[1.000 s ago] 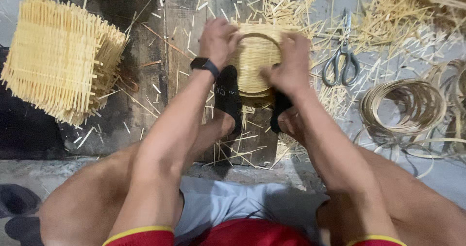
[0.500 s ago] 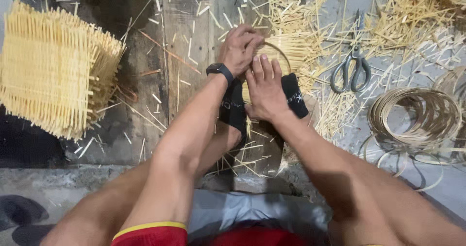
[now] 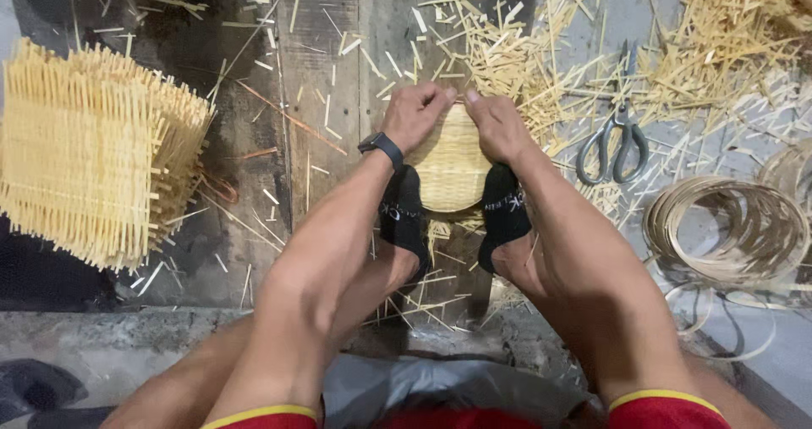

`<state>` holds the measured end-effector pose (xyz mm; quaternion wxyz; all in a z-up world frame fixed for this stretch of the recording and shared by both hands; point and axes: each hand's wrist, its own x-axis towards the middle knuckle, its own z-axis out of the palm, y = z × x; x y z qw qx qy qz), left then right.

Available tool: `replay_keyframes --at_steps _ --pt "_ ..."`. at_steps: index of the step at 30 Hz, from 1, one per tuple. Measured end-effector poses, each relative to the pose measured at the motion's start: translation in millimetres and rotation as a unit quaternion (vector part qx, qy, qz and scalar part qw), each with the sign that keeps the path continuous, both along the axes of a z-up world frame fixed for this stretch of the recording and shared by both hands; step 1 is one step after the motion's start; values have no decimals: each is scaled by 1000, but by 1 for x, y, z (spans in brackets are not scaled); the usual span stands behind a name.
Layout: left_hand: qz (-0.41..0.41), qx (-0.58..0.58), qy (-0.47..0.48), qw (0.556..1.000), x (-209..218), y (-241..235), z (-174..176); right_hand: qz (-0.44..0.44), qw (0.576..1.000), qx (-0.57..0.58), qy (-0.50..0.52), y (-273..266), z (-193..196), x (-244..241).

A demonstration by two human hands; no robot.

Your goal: The person sits on the floor and weaves bamboo strips into a circular mat using a wooden mold and shears. They repeatedly place a bamboo ring on the mat, trim excess strips with shears, and adjust the weave.

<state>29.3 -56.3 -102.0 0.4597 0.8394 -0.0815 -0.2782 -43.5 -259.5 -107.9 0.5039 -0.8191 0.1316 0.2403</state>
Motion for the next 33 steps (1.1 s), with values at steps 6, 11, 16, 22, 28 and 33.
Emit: replay_keyframes --at_steps 6,11,16,22,28,33 --pt "-52 -89 40 994 3 1 45 -105 990 -18 -89 -26 61 2" --pt "-82 -45 -160 983 -8 0 96 150 907 -374 -119 -166 198 -25" --pt "-251 104 -374 887 -72 8 109 170 894 -379 165 -224 226 -109" --pt "-253 111 -320 906 -124 50 111 -20 976 -218 1 -201 65 -152" --pt "30 165 -255 952 -117 -19 99 -181 936 -298 -42 -181 -49 -175" --pt "66 228 -202 950 -107 -50 89 -174 960 -152 161 -197 -45 -163"
